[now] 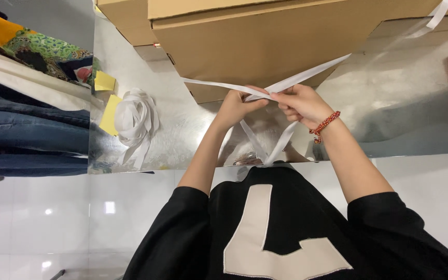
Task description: The person ties a white ribbon around a cardboard box and secures it with a bow. They then place a yellow sticky note on the box and write on it with a pencil. Finally, they wrap a brown cylindrical object in bubble wrap.
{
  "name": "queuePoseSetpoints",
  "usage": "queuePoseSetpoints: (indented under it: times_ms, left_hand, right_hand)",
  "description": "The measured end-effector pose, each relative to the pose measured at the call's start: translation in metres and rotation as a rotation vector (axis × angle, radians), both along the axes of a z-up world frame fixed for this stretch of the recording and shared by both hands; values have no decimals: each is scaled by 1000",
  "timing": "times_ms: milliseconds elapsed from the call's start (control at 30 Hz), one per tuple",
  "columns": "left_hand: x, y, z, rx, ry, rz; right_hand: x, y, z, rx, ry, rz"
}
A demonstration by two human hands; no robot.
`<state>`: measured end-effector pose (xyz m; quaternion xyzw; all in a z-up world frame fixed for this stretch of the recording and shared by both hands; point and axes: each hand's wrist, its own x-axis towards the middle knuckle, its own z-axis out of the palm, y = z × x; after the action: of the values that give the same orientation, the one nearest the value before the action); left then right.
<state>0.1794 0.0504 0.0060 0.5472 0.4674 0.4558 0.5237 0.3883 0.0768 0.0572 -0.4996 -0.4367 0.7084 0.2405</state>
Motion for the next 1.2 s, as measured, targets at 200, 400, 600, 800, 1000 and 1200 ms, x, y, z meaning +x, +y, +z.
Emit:
queuePoseSetpoints:
  times_ms: [200, 400, 600, 800, 1000, 1200]
  left_hand:
    - [-8, 11, -36, -2, -87, 22]
    - [-8, 21, -64, 32, -34, 69]
    - [-6, 10, -30, 15, -22, -1]
    - [-8, 14, -51, -7, 53, 13]
    - [-13, 13, -71, -74, -56, 9]
    - [-19, 14, -82, -71, 28, 0]
  right_hand:
    - [6, -8, -12, 126, -45, 51]
    - [1, -20, 17, 327, -129, 83]
    - [3, -16, 4, 415, -269, 95]
    - [19, 1, -26, 626, -295, 319]
    - [12, -14, 6, 216, -220, 414]
    - [-7, -18, -1, 149, -26, 104]
